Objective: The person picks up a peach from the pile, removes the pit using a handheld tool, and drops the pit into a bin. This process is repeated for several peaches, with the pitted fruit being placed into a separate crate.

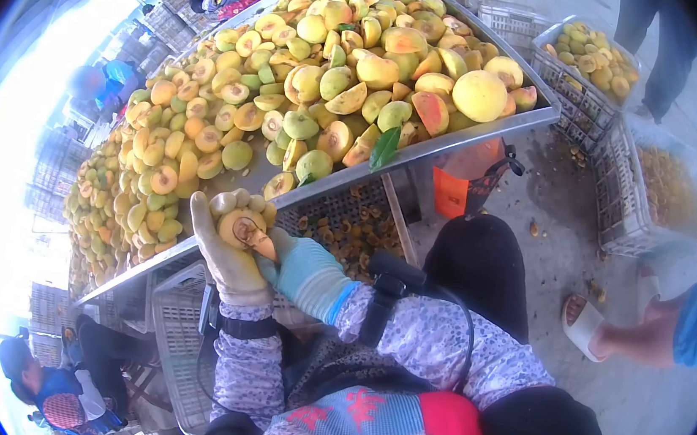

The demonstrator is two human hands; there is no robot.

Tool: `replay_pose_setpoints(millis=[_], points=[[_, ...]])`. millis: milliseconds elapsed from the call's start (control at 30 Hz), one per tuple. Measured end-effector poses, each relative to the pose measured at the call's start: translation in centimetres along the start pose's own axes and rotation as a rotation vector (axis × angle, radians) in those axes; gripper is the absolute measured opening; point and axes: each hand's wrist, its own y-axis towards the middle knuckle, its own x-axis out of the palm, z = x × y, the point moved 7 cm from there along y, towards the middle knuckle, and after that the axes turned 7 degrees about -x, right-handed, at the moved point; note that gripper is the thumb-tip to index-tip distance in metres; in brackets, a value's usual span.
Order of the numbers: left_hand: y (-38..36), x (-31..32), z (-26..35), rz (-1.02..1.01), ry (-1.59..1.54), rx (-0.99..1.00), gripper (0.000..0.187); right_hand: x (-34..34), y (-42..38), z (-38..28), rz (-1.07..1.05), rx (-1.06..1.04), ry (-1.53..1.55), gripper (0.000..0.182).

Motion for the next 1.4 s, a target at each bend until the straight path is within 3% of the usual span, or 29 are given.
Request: replay_pose_setpoints(millis=[267, 333, 433, 567, 767, 833, 867, 933, 1067, 1100, 1167, 1300, 1367, 1400], points=[[0.0, -0.4, 0.4, -0.066, 0.352, 0.047, 0.047, 0.8, -0.1, 1.0, -0.041, 0.011, 0.077, 0.044], [-0.2, -0.4, 0.1, -0.017, 0.108, 0.034, 0.047, 1.0, 0.0, 0.6, 0.001, -0.079, 0.123, 0.041], [0.6, -0.7, -0.8, -0.005, -0.074, -0.005, 0.046, 0.0, -0.4, 0.3, 0.094, -0.021, 0.043, 0.040], [0.2, -0.7, -0.8, 0.045, -0.045, 0.005, 0.047, -0.2, -0.2, 0.4, 0.042, -0.004, 0.043, 0.040], [0.3, -0.9, -0.2, -0.046, 0.198, 0.085, 0.050, 0.6, -0.2, 1.0, -0.053, -0.019, -0.033, 0.039], [0.4, -0.7, -0.1, -0.125, 0.240, 0.079, 0.050, 0.8, -0.8, 0.0, -0.128, -0.013, 0.247, 0.040], [0.7, -1.0, 0.0, -0.125, 0.242, 0.079, 0.050, 0.5, -0.9, -0.2, -0.128, -0.014, 0.248, 0.040], [1.5, -1.1, -0.8, -0.253, 0.096, -0.089, 0.051, 1.1, -1.5, -0.9, -0.294, -0.018, 0.441, 0.040], [1.4, -0.3, -0.3, -0.462, 0.423, -0.031, 0.060, 0.4, -1.7, -0.2, -0.442, 0.065, 0.213, 0.040], [1.2, -0.3, -0.6, -0.437, 0.305, -0.069, 0.059, 0.3, -2.3, -0.2, -0.442, 0.067, 0.214, 0.040], [1.0, -0.4, -1.1, -0.381, 0.071, -0.141, 0.059, 0.5, -3.5, -0.9, -0.428, 0.125, 0.633, 0.045], [0.8, 0.1, -1.5, -0.451, -0.159, -0.270, 0.056, 1.3, -3.1, -0.2, -0.617, 0.143, 0.510, 0.046], [0.3, 0.5, -0.8, -0.303, 0.471, -0.101, 0.055, 1.1, -1.7, 1.7, -0.414, 0.021, 0.079, 0.039], [0.2, 0.6, -0.9, -0.322, 0.437, -0.079, 0.054, 1.0, -2.1, 1.1, -0.404, -0.003, 0.169, 0.040]])
